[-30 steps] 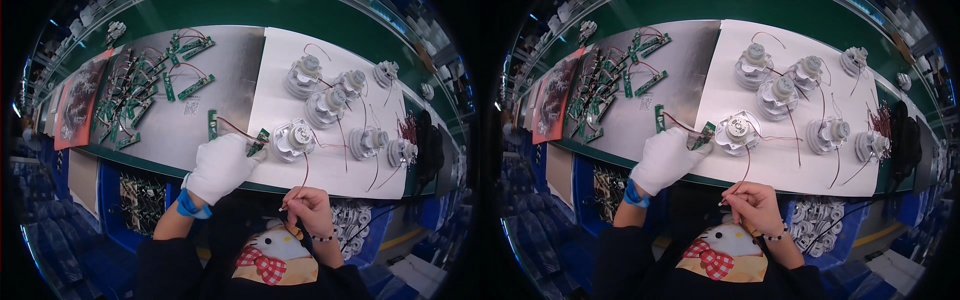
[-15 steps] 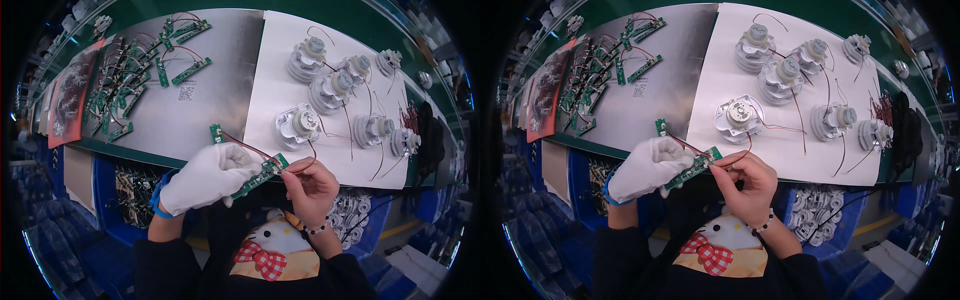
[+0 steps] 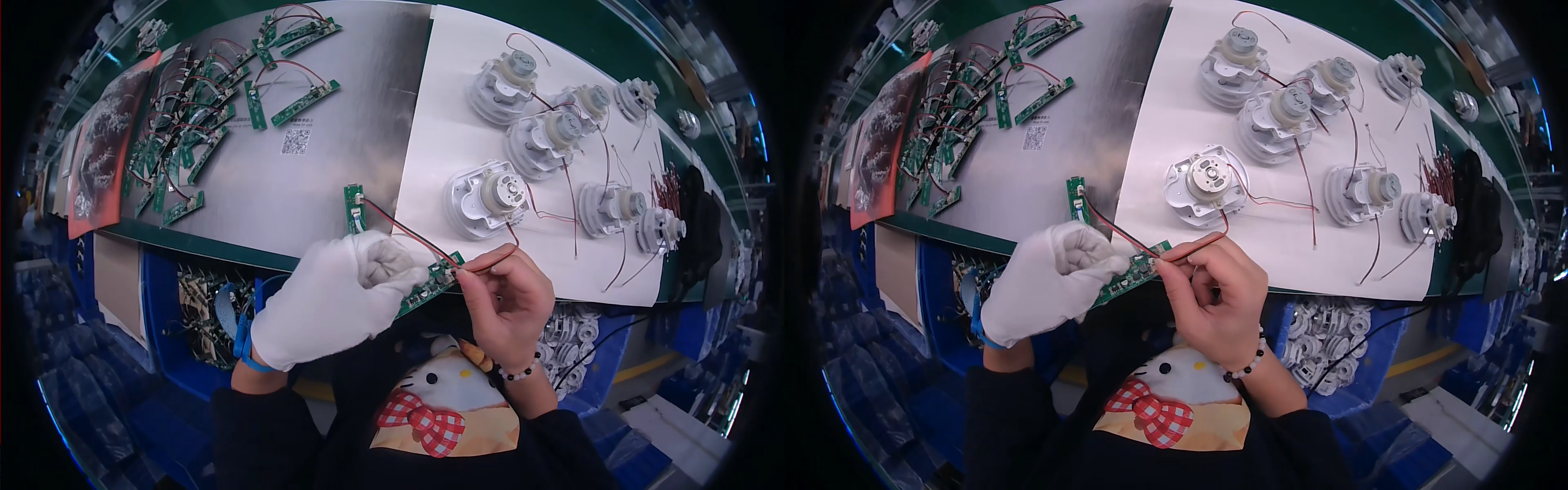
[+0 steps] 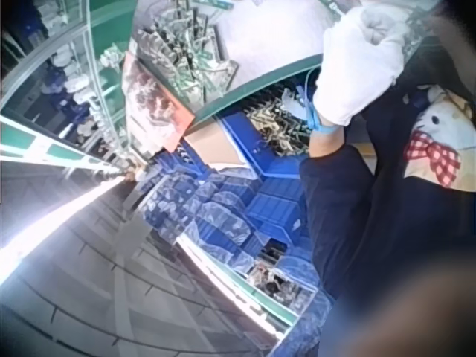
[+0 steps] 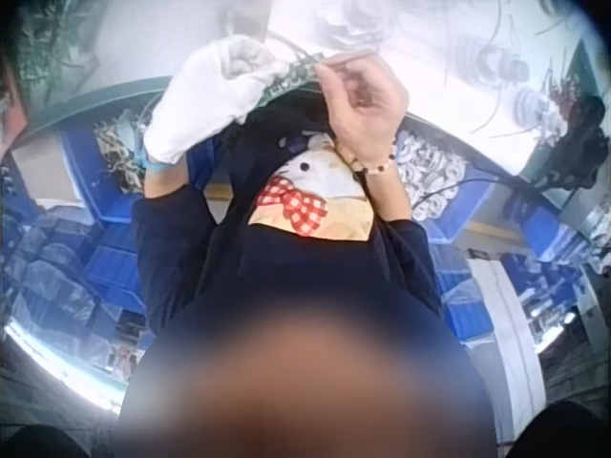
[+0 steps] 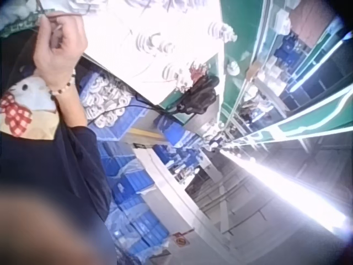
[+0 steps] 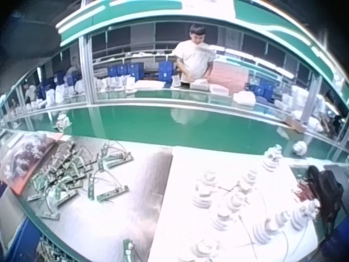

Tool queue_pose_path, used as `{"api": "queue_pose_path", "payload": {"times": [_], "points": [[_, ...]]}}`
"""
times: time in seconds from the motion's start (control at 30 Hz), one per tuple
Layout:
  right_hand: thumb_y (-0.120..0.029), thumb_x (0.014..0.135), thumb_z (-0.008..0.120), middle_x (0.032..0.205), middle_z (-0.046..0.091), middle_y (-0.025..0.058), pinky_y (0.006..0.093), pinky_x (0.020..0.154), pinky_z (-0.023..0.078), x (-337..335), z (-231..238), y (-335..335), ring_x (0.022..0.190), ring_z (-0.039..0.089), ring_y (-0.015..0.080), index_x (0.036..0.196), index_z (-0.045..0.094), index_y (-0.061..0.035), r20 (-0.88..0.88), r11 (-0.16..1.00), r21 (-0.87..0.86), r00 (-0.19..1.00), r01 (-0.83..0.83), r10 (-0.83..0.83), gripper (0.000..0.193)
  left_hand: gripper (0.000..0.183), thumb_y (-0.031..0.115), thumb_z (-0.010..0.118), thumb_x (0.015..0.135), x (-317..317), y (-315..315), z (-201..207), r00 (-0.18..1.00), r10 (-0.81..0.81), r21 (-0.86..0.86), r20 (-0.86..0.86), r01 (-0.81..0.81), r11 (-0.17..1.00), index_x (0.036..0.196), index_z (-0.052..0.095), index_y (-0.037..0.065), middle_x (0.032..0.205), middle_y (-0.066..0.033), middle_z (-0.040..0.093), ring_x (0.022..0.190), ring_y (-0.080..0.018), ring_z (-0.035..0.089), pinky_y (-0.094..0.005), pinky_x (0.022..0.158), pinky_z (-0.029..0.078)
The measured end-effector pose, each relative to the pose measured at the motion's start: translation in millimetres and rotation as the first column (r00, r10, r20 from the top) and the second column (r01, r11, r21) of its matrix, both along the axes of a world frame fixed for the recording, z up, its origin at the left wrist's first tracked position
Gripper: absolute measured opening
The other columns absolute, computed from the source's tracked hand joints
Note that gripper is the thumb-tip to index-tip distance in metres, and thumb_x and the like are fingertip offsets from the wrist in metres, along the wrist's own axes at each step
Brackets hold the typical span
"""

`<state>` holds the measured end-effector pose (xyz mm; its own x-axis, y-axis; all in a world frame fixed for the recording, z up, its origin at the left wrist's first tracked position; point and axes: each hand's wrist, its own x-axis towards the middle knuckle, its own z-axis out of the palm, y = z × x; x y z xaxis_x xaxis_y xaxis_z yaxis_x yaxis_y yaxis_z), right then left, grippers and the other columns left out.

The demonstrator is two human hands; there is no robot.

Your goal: The person assembles small electronic devices by connecting wires from white circular components to green circuit boards. They pick up components from a tray, attach wires to the boards, and place the assembled units on a white surface.

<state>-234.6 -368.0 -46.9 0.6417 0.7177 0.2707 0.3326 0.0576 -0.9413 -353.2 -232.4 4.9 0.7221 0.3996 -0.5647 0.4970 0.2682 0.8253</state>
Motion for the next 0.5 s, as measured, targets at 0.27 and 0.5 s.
{"api": "queue_pose_path", "payload": {"times": [0.27, 0.5], "points": [[0.008, 0.071, 0.065, 0.076, 0.059, 0.0054, 0.0166, 0.04, 0.025, 12.1, 3.7, -5.0, 0.043, 0.033, 0.0, 0.073, 0.057, 0.0029, -0.038, 0.984, -0.023, 0.984, -0.174, 0.173, 0.009, 0.011, 0.007, 0.064, 0.082, -8.3, -3.8, -14.4, 0.984, -0.049, 0.237, 0.173, 0.006, 0.972, 0.082, 0.056, 0.0, 0.065, 0.003, 0.054, 0.054, -0.0005, 0.048, -0.0172, 0.046, 0.035], [0.007, 0.071, 0.065, 0.075, 0.058, 0.0051, 0.0175, 0.041, 0.028, 19.7, 8.7, -4.0, 0.045, 0.039, 0.0018, 0.075, 0.059, 0.001, -0.016, 0.944, -0.089, 0.949, -0.316, 0.316, 0.009, 0.011, 0.008, 0.064, 0.082, -5.7, 0.0, -5.9, 0.993, 0.004, 0.076, 0.116, -0.013, 0.997, 0.082, 0.056, 0.0, 0.06, 0.0031, 0.053, 0.047, -0.0003, 0.044, -0.0166, 0.041, 0.031]]}}
